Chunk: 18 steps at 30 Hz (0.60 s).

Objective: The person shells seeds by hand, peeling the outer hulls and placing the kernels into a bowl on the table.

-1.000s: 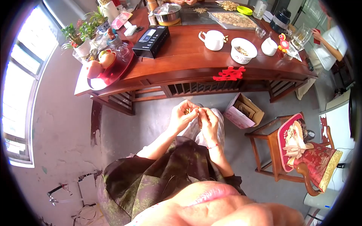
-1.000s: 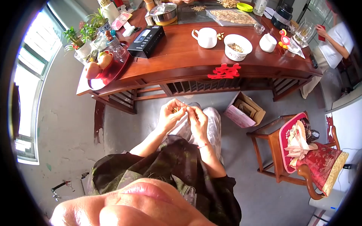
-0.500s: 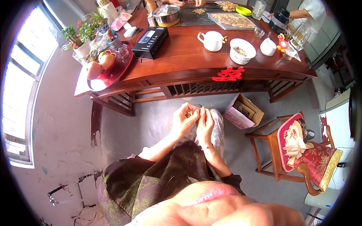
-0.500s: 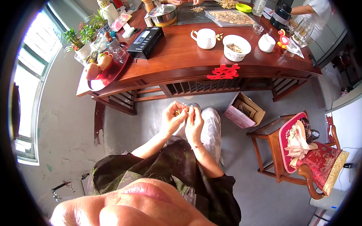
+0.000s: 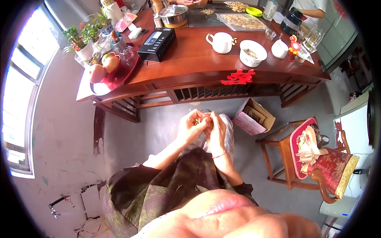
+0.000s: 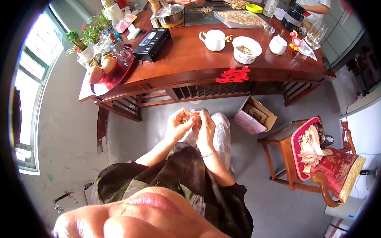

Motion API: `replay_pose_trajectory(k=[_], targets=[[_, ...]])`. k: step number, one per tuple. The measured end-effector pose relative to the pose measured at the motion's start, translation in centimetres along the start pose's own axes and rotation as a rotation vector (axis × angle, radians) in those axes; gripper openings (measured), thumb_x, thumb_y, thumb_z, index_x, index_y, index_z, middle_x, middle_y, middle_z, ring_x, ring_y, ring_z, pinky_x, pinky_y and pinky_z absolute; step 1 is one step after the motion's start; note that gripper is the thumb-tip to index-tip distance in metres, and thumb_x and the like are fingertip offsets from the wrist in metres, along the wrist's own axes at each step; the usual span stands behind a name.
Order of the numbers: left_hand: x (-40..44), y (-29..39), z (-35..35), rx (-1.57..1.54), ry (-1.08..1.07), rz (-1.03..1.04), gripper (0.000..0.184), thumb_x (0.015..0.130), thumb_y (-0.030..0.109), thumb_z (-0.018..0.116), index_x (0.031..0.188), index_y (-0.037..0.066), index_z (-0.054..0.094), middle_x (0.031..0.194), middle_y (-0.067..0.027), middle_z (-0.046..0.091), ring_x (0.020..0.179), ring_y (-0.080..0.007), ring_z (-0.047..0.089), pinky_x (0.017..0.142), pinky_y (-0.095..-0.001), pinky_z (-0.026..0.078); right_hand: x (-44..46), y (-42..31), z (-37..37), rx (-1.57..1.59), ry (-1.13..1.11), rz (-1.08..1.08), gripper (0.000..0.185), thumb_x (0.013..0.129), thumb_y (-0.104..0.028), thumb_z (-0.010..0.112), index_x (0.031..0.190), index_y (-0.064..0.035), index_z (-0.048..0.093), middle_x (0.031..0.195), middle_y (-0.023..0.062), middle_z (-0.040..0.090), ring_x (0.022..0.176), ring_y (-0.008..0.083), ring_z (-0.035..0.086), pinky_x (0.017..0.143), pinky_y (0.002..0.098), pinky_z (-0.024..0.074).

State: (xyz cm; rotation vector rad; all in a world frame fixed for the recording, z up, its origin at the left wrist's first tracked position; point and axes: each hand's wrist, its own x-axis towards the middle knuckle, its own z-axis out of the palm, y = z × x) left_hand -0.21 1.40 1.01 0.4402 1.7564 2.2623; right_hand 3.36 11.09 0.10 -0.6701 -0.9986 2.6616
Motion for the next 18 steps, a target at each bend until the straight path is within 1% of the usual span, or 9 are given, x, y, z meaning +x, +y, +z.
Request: replay_pose_trajectory(k=[1,2,4,6,7,9,13,16,18], targets=[[-0.2,0.0,0.1,0.085,-0.027,-0.014,0.009,0.087,0.004,0.063,0.088,-0.001,0.056,0.077,-0.0029,0.063,0.069,-0.0055,0.057,0.063,-0.0199,0.047,-0.1,-0.1,0.2,0.053,0.036,0.037,0.024,0.097,-0.021,0.048,0.091,-0.0037,0.062,0.072,-0.0013,0.058,0.060,0.0050,0.055,0.049,0.0167,0.0419],[-0.3,0.0,0.1,0.170,-0.053,-0.028,0.008,0.087,0.005,0.063,0.087,0.000,0.057,0.077,-0.0017,0.062,0.068,-0.0048,0.056,0.063,-0.0197,0.046,0.1,-0.1,-0.2,0.054,0.038,0.036,0.024,0.097,-0.021,0.048,0.091,-0.0037,0.062,0.072,-0.0013,0.058,0.060,0.0050,0.055,0.049,0.0167,0.0419],[-0.3,-0.9,-0.3,0.223,-0.073,-0.017,0.009,0.088,0.006,0.063,0.091,-0.001,0.057,0.081,-0.0004,0.062,0.072,-0.0025,0.054,0.063,-0.0180,0.045,0.6,0.0,-1.2,0.058,-0.068,0.087,0.024,0.096,-0.023,0.050,0.091,-0.0024,0.062,0.082,0.0034,0.063,0.070,0.0090,0.061,0.055,0.0195,0.0484],[-0.1,-1.3,-0.5,0.378,-0.080,0.028,0.010,0.086,0.007,0.066,0.089,0.000,0.059,0.077,-0.0007,0.062,0.070,-0.0029,0.055,0.063,-0.0195,0.046,0.8,0.0,-1.5,0.047,-0.065,0.094,0.025,0.096,-0.024,0.051,0.092,-0.0021,0.062,0.082,0.0034,0.062,0.070,0.0091,0.061,0.057,0.0199,0.0489],[-0.1,-1.0,-0.4,0.379,-0.080,0.025,0.010,0.086,0.007,0.066,0.089,0.000,0.059,0.077,-0.0007,0.062,0.070,-0.0029,0.055,0.063,-0.0195,0.046,0.7,0.0,-1.5,0.030,-0.066,0.089,0.025,0.096,-0.024,0.050,0.092,-0.0022,0.062,0.082,0.0033,0.062,0.071,0.0092,0.061,0.057,0.0201,0.0490],[-0.2,0.3,0.2,0.576,-0.089,0.033,0.012,0.083,0.009,0.069,0.087,0.000,0.062,0.074,-0.0015,0.063,0.068,-0.0036,0.056,0.062,-0.0207,0.047,0.8,0.2,-1.7,0.014,-0.064,0.086,0.025,0.096,-0.024,0.050,0.092,-0.0022,0.062,0.082,0.0033,0.062,0.071,0.0092,0.061,0.058,0.0203,0.0491],[-0.4,1.6,1.0,0.544,-0.113,0.073,0.013,0.080,0.011,0.072,0.086,0.001,0.064,0.072,-0.0016,0.063,0.067,-0.0037,0.056,0.062,-0.0209,0.048,0.9,0.1,-1.8,0.026,-0.033,0.087,0.024,0.095,-0.023,0.051,0.092,-0.0029,0.062,0.081,0.0028,0.062,0.069,0.0088,0.060,0.056,0.0201,0.0478],[-0.3,1.4,0.7,0.494,-0.141,-0.021,0.014,0.083,0.012,0.071,0.089,0.001,0.065,0.074,-0.0016,0.064,0.069,-0.0036,0.056,0.063,-0.0204,0.047,1.1,0.0,-2.3,0.034,-0.038,0.121,0.021,0.095,-0.022,0.053,0.090,-0.0036,0.062,0.077,0.0010,0.060,0.064,0.0071,0.057,0.052,0.0193,0.0450],[0.0,0.2,-0.1,0.257,-0.161,-0.120,0.015,0.086,0.013,0.069,0.093,0.000,0.064,0.075,-0.0007,0.064,0.068,-0.0031,0.055,0.061,-0.0191,0.045,1.1,0.0,-2.5,0.053,-0.049,0.134,0.020,0.094,-0.021,0.054,0.090,-0.0039,0.062,0.074,-0.0002,0.059,0.061,0.0059,0.055,0.051,0.0187,0.0431]])
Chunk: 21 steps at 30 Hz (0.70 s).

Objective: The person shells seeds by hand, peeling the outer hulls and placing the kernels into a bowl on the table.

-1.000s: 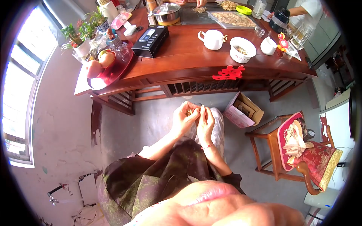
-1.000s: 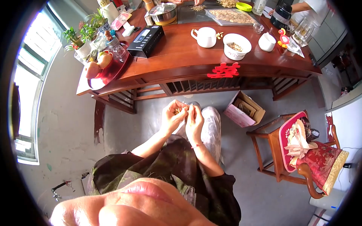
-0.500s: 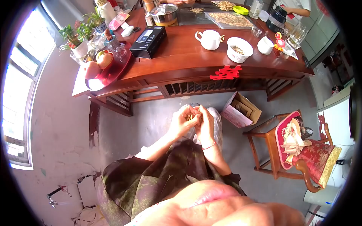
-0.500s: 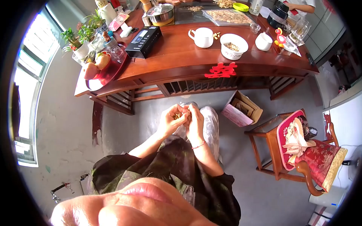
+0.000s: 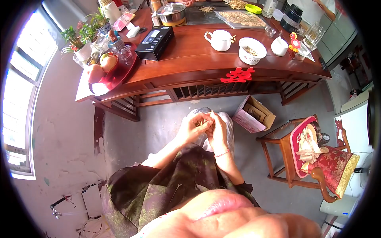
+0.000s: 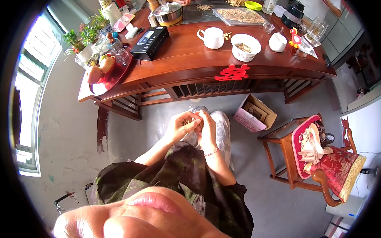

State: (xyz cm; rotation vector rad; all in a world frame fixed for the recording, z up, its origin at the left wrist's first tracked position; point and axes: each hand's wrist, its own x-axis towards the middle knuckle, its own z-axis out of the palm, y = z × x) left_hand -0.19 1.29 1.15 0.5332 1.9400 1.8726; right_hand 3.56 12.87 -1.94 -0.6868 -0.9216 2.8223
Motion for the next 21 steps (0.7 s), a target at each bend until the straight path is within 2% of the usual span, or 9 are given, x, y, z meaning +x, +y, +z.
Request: replay_pose_trajectory(k=[1,2,4,5,8,9,12,16,21], targets=[[0.1,0.0,-0.1,-0.002,0.020,0.017,0.014,0.089,0.013,0.066,0.095,0.000,0.063,0.076,0.0006,0.063,0.065,-0.0018,0.053,0.057,-0.0170,0.041,-0.1,0.0,0.1,0.038,-0.016,0.018,0.019,0.094,-0.020,0.054,0.089,-0.0044,0.062,0.070,-0.0013,0.057,0.056,0.0048,0.051,0.047,0.0180,0.0397],[0.2,0.1,-0.2,-0.003,0.020,0.017,0.014,0.089,0.013,0.066,0.095,0.000,0.063,0.076,0.0006,0.063,0.065,-0.0018,0.053,0.057,-0.0170,0.041,-0.2,-0.1,0.2,0.076,-0.032,0.037,0.018,0.094,-0.020,0.054,0.088,-0.0050,0.061,0.067,-0.0024,0.054,0.052,0.0036,0.047,0.044,0.0172,0.0362],[0.4,0.4,-0.4,-0.238,0.101,-0.030,0.013,0.089,0.012,0.065,0.096,0.002,0.064,0.072,0.0026,0.061,0.060,-0.0003,0.049,0.052,-0.0156,0.035,-0.5,-0.1,0.4,0.038,-0.064,0.010,0.018,0.095,-0.020,0.054,0.089,-0.0051,0.062,0.066,-0.0027,0.053,0.049,0.0030,0.044,0.042,0.0166,0.0334],[0.5,0.3,-0.7,-0.297,0.097,-0.004,0.019,0.087,0.015,0.067,0.099,0.001,0.063,0.071,0.0005,0.059,0.063,-0.0029,0.051,0.055,-0.0176,0.039,-0.7,-0.1,0.5,0.001,-0.097,-0.016,0.019,0.096,-0.020,0.053,0.089,-0.0053,0.062,0.064,-0.0030,0.052,0.046,0.0024,0.041,0.040,0.0160,0.0306],[0.7,0.6,-1.6,-0.174,0.089,-0.068,0.021,0.088,0.016,0.067,0.101,0.001,0.063,0.069,0.0021,0.056,0.057,-0.0016,0.045,0.050,-0.0168,0.033,-1.0,-0.2,0.8,-0.047,-0.142,-0.010,0.020,0.097,-0.021,0.052,0.090,-0.0056,0.062,0.063,-0.0026,0.051,0.042,0.0023,0.035,0.038,0.0160,0.0269],[0.7,0.5,-1.7,-0.237,0.076,-0.097,0.021,0.087,0.015,0.067,0.102,0.000,0.063,0.068,0.0029,0.055,0.055,-0.0010,0.041,0.048,-0.0165,0.029,-1.2,-0.3,1.0,-0.041,-0.154,-0.012,0.019,0.097,-0.021,0.053,0.093,-0.0050,0.063,0.063,-0.0027,0.051,0.043,0.0015,0.035,0.038,0.0157,0.0258],[0.6,1.2,-2.0,-0.364,0.066,-0.147,0.018,0.085,0.012,0.068,0.099,0.002,0.065,0.067,0.0047,0.056,0.052,-0.0006,0.039,0.045,-0.0168,0.026,-1.6,-0.6,1.1,-0.121,-0.161,-0.028,0.017,0.096,-0.019,0.054,0.095,-0.0055,0.063,0.064,-0.0026,0.051,0.044,0.0010,0.035,0.038,0.0158,0.0250],[0.7,1.3,-2.2,-0.355,0.053,-0.152,0.016,0.084,0.012,0.069,0.095,0.002,0.064,0.068,0.0048,0.055,0.051,-0.0004,0.038,0.044,-0.0171,0.025,-1.4,-0.1,0.5,-0.126,-0.206,-0.027,0.016,0.096,-0.019,0.055,0.096,-0.0058,0.063,0.065,-0.0024,0.051,0.045,0.0005,0.034,0.039,0.0158,0.0244],[0.8,0.9,-2.4,-0.393,0.038,-0.114,0.013,0.083,0.012,0.070,0.090,0.003,0.063,0.067,0.0046,0.055,0.050,-0.0002,0.036,0.044,-0.0170,0.024,-0.6,0.8,-0.6,0.007,-0.263,0.085,0.017,0.095,-0.021,0.055,0.096,-0.0051,0.063,0.064,-0.0019,0.050,0.044,0.0013,0.032,0.039,0.0161,0.0232]])
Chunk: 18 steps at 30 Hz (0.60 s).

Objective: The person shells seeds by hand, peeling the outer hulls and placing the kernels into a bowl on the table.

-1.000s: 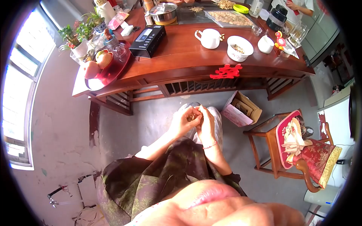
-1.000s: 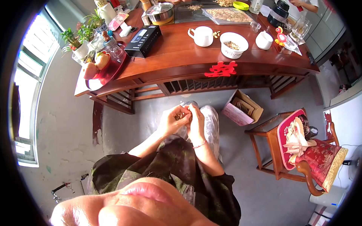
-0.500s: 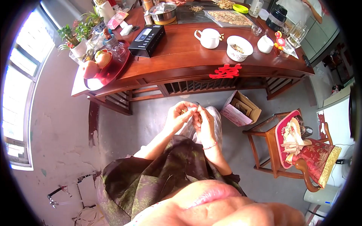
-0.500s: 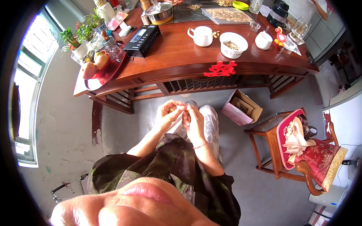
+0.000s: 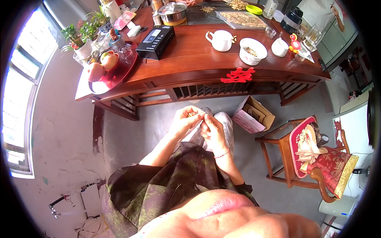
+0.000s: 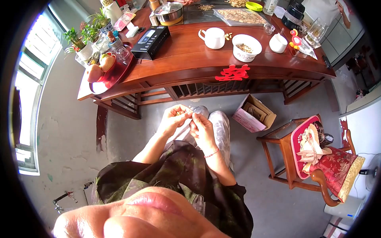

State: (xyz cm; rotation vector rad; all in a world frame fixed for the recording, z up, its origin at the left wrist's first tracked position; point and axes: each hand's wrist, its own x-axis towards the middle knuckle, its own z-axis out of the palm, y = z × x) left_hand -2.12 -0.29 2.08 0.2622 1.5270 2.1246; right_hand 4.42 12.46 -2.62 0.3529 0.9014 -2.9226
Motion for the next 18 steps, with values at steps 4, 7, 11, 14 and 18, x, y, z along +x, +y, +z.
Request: replay_pose_trajectory(k=[4,7,11,14,18], targets=[[0.1,0.0,-0.3,0.013,0.000,0.012,0.013,0.085,0.012,0.068,0.092,0.002,0.062,0.072,0.0027,0.058,0.056,-0.0012,0.044,0.050,-0.0160,0.032,0.0,-0.7,0.3,-0.006,-0.024,0.041,0.016,0.095,-0.020,0.056,0.095,-0.0048,0.063,0.063,-0.0017,0.049,0.044,0.0021,0.032,0.039,0.0169,0.0232],[0.1,-0.1,-0.1,0.039,0.025,0.010,0.014,0.085,0.013,0.068,0.092,0.002,0.063,0.073,0.0035,0.058,0.058,-0.0008,0.044,0.051,-0.0159,0.032,-0.1,-0.4,0.2,-0.008,-0.018,0.023,0.015,0.095,-0.018,0.056,0.093,-0.0039,0.062,0.061,-0.0016,0.048,0.044,0.0029,0.032,0.038,0.0178,0.0234],[0.3,-0.7,-0.9,0.194,0.025,0.062,0.017,0.083,0.018,0.070,0.091,0.003,0.065,0.065,0.0054,0.054,0.052,-0.0007,0.039,0.045,-0.0169,0.028,-0.4,-0.7,0.9,-0.090,0.143,0.023,0.011,0.092,-0.012,0.059,0.089,-0.0021,0.061,0.062,-0.0022,0.049,0.044,0.0030,0.036,0.039,0.0179,0.0249],[0.2,-0.2,-1.3,0.170,-0.017,-0.029,0.015,0.082,0.017,0.072,0.088,0.005,0.066,0.066,0.0051,0.057,0.051,-0.0005,0.039,0.045,-0.0169,0.028,-0.4,-0.6,0.5,-0.091,0.013,-0.020,0.010,0.092,-0.010,0.058,0.091,-0.0012,0.062,0.063,-0.0021,0.049,0.045,0.0030,0.037,0.040,0.0171,0.0262],[0.4,0.6,-1.9,0.142,-0.079,-0.061,0.012,0.083,0.013,0.070,0.088,0.004,0.064,0.070,0.0035,0.059,0.056,-0.0004,0.043,0.049,-0.0160,0.031,-0.7,-1.2,0.8,-0.170,-0.013,-0.060,0.010,0.091,-0.009,0.060,0.091,-0.0003,0.064,0.062,-0.0036,0.048,0.047,0.0013,0.035,0.041,0.0181,0.0236]])
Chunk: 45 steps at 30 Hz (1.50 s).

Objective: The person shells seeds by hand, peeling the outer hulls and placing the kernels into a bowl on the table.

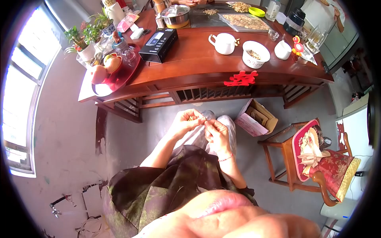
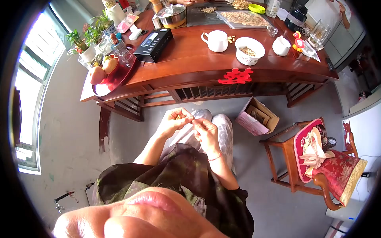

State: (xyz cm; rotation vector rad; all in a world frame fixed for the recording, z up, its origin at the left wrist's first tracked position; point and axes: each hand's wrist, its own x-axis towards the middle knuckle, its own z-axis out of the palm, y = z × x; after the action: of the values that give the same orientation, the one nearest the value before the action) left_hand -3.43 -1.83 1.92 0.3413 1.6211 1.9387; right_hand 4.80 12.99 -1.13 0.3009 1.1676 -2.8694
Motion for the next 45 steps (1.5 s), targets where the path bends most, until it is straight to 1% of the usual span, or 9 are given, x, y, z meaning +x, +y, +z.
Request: replay_pose_trajectory(k=[5,10,13,24,30,37,40,42,45], targets=[[-0.1,0.2,0.4,-0.007,-0.009,0.018,0.009,0.084,0.010,0.068,0.087,0.003,0.064,0.067,0.0046,0.057,0.052,0.0005,0.040,0.045,-0.0154,0.027,-0.2,-0.2,0.2,-0.106,0.039,0.011,0.009,0.090,-0.010,0.062,0.090,-0.0014,0.065,0.060,-0.0048,0.049,0.048,0.0005,0.035,0.042,0.0176,0.0238],[0.1,0.1,0.3,0.071,0.023,0.067,0.008,0.084,0.009,0.068,0.086,0.003,0.063,0.069,0.0041,0.058,0.054,0.0010,0.042,0.046,-0.0150,0.029,-0.2,-0.7,1.0,-0.478,0.112,-0.193,0.012,0.090,-0.012,0.064,0.087,-0.0013,0.066,0.059,-0.0057,0.051,0.051,0.0003,0.041,0.045,0.0173,0.0293],[-0.1,0.1,0.1,0.119,0.035,0.033,0.009,0.084,0.010,0.069,0.086,0.003,0.063,0.073,0.0035,0.060,0.061,-0.0003,0.047,0.053,-0.0156,0.037,-0.1,-0.3,1.0,-0.544,0.156,-0.220,0.012,0.090,-0.012,0.063,0.088,-0.0006,0.066,0.060,-0.0050,0.052,0.052,0.0008,0.043,0.046,0.0177,0.0310],[-0.3,-0.3,0.8,-0.017,0.054,0.000,0.010,0.085,0.013,0.067,0.086,0.005,0.061,0.070,0.0044,0.057,0.056,-0.0001,0.042,0.049,-0.0160,0.032,-0.3,-0.1,1.1,-0.571,0.191,-0.300,0.012,0.089,-0.011,0.064,0.090,0.0006,0.067,0.061,-0.0043,0.054,0.054,0.0012,0.046,0.048,0.0172,0.0344],[-0.1,-1.1,0.7,-0.153,0.086,0.066,0.007,0.087,0.010,0.058,0.088,0.003,0.060,0.059,0.0070,0.043,0.047,-0.0020,0.031,0.043,-0.0185,0.022,-0.4,-0.7,1.2,-0.268,0.199,-0.158,0.011,0.089,-0.011,0.063,0.092,-0.0014,0.067,0.061,-0.0054,0.051,0.051,0.0004,0.040,0.045,0.0168,0.0279],[0.2,-0.1,0.1,-0.342,0.091,0.038,0.017,0.094,0.023,0.055,0.087,0.007,0.055,0.054,0.0081,0.032,0.046,-0.0026,0.025,0.042,-0.0198,0.018,0.4,-0.6,-1.6,0.406,-0.075,-0.050,0.010,0.086,-0.011,0.046,0.088,-0.0039,0.053,0.065,0.0065,0.049,0.046,0.0104,0.039,0.040,0.0218,0.0306],[0.3,-0.2,0.0,-0.439,0.086,0.020,0.005,0.089,0.011,0.058,0.085,0.008,0.058,0.053,0.0062,0.035,0.044,-0.0035,0.026,0.043,-0.0212,0.019,0.6,-0.9,-1.7,0.446,-0.203,-0.067,0.013,0.084,-0.015,0.046,0.079,-0.0035,0.049,0.065,0.0072,0.047,0.047,0.0114,0.037,0.040,0.0222,0.0297],[0.2,-0.3,0.0,-0.391,0.037,0.048,0.027,0.093,0.034,0.057,0.084,0.009,0.052,0.054,0.0085,0.032,0.046,-0.0020,0.024,0.042,-0.0199,0.018,0.5,-1.0,-1.4,0.484,-0.247,-0.070,0.017,0.085,-0.017,0.047,0.075,-0.0040,0.047,0.064,0.0071,0.046,0.046,0.0108,0.036,0.040,0.0217,0.0292],[0.1,-0.5,-0.3,-0.384,0.042,0.043,0.028,0.092,0.036,0.058,0.085,0.009,0.053,0.054,0.0086,0.033,0.045,-0.0020,0.024,0.042,-0.0198,0.017,0.3,-1.2,-1.3,0.407,-0.173,-0.049,0.018,0.087,-0.017,0.046,0.074,-0.0041,0.047,0.064,0.0059,0.046,0.046,0.0096,0.036,0.041,0.0213,0.0292]])
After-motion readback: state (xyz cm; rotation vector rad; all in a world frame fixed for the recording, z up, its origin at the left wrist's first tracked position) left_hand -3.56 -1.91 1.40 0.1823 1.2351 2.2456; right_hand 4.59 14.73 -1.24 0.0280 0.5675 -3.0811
